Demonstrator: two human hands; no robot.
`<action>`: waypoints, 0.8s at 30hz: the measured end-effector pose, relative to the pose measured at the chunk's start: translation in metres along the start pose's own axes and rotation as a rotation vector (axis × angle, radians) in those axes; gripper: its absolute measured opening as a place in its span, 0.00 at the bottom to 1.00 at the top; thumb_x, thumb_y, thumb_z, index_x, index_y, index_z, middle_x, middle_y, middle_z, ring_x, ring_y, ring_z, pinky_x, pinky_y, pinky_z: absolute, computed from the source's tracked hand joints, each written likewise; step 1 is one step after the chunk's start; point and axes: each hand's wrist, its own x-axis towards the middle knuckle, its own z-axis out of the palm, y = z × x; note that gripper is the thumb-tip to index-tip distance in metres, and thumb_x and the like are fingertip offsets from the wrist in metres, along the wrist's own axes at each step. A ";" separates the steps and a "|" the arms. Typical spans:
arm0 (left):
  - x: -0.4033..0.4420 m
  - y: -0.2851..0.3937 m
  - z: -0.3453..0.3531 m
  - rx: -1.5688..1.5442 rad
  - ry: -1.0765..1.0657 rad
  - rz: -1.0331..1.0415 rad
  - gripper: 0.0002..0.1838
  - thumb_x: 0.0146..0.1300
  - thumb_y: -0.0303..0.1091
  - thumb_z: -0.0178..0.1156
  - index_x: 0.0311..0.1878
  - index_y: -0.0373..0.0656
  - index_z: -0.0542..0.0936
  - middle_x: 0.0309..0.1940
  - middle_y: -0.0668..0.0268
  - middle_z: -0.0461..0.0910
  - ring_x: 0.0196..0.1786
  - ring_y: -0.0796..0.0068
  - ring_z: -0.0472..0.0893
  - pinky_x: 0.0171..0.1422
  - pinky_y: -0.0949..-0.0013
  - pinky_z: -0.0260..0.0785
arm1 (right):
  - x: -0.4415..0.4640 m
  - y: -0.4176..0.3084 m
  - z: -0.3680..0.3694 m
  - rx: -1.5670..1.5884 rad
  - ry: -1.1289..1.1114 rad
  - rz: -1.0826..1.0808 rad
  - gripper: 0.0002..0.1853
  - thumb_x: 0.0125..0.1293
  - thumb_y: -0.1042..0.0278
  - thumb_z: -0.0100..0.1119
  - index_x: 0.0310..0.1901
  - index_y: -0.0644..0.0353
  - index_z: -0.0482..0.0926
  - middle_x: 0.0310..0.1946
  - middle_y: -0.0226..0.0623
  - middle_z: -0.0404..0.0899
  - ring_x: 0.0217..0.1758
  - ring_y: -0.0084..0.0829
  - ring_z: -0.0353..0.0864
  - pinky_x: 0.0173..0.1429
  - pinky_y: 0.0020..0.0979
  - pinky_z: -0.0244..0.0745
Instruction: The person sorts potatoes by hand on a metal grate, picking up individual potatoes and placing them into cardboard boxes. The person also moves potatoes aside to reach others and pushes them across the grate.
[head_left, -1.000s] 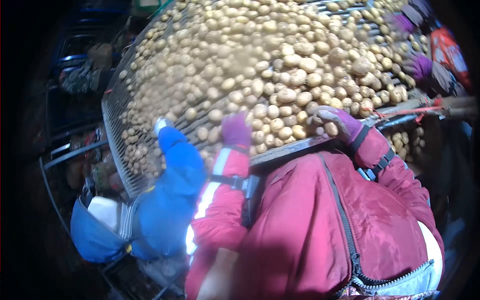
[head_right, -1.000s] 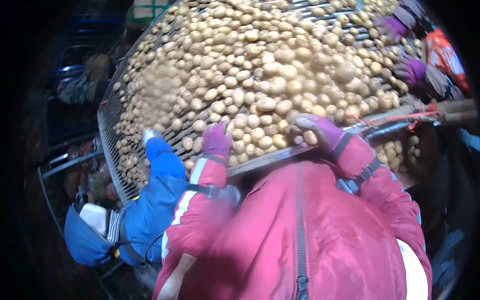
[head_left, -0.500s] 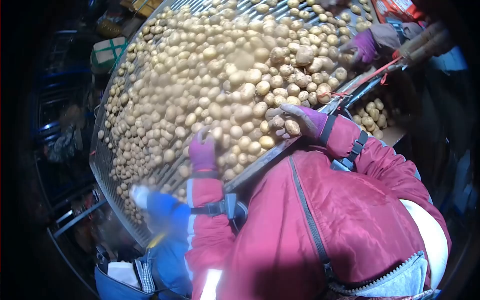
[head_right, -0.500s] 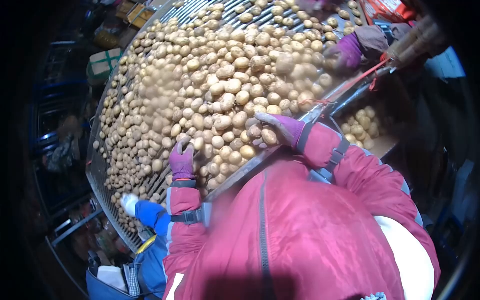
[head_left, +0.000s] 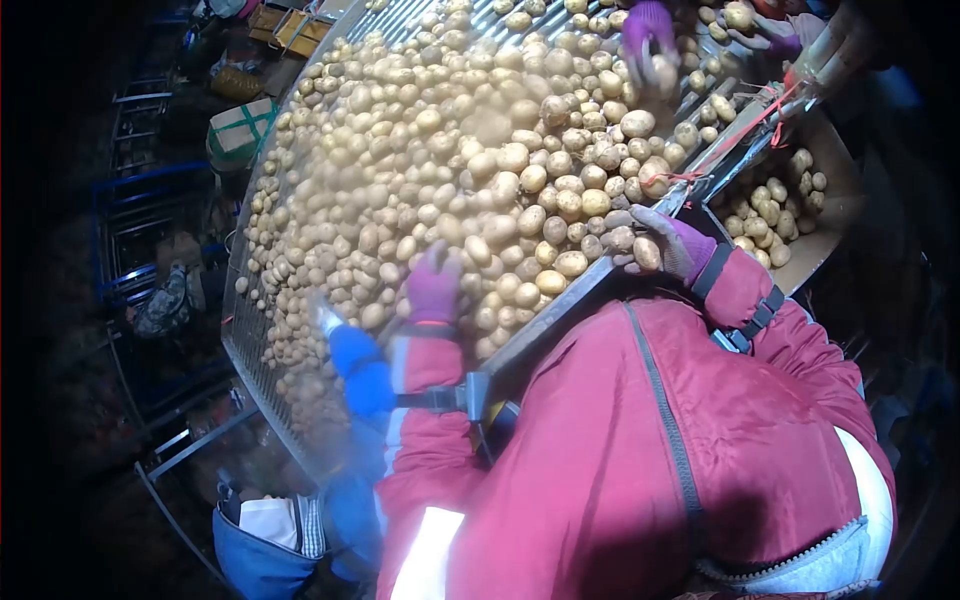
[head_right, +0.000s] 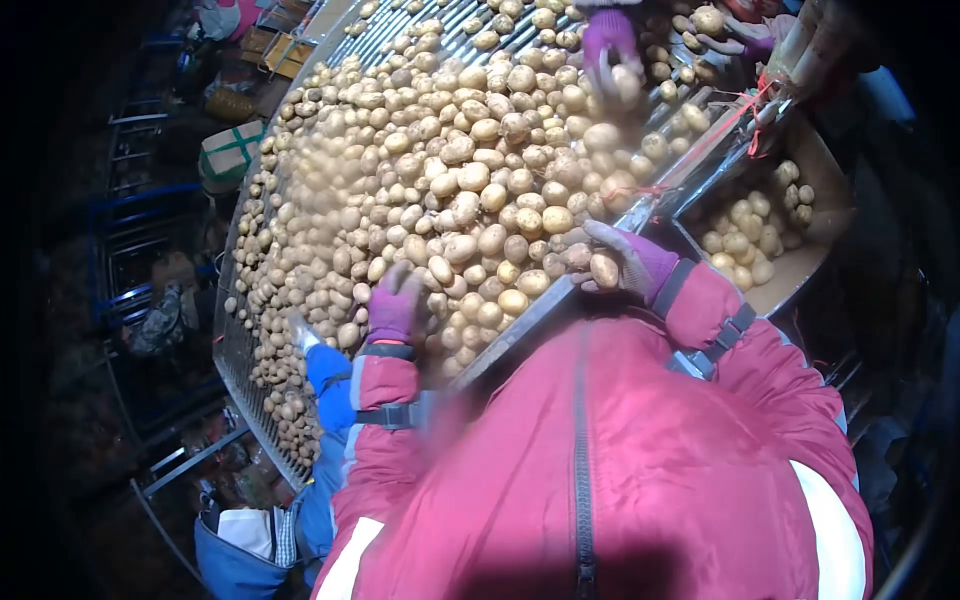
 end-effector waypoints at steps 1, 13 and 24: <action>0.002 0.006 0.020 -0.045 0.019 -0.085 0.28 0.59 0.39 0.67 0.64 0.46 0.76 0.60 0.54 0.77 0.62 0.50 0.75 0.69 0.52 0.67 | 0.001 -0.003 0.006 -0.008 0.012 0.018 0.31 0.76 0.43 0.52 0.67 0.61 0.71 0.53 0.36 0.82 0.46 0.29 0.80 0.50 0.30 0.78; 0.018 0.101 0.002 -1.070 -0.186 -0.172 0.20 0.72 0.33 0.57 0.64 0.37 0.78 0.63 0.55 0.76 0.61 0.64 0.79 0.63 0.66 0.76 | 0.022 0.004 0.023 0.169 -0.183 0.038 0.23 0.78 0.52 0.50 0.61 0.65 0.70 0.42 0.34 0.77 0.38 0.28 0.74 0.42 0.27 0.73; 0.008 0.248 0.109 -0.367 -0.469 0.527 0.25 0.67 0.29 0.61 0.65 0.38 0.68 0.60 0.57 0.77 0.56 0.67 0.78 0.59 0.68 0.73 | -0.057 -0.020 0.019 -0.179 0.102 -0.368 0.17 0.78 0.51 0.49 0.49 0.57 0.79 0.34 0.31 0.81 0.33 0.23 0.79 0.34 0.25 0.72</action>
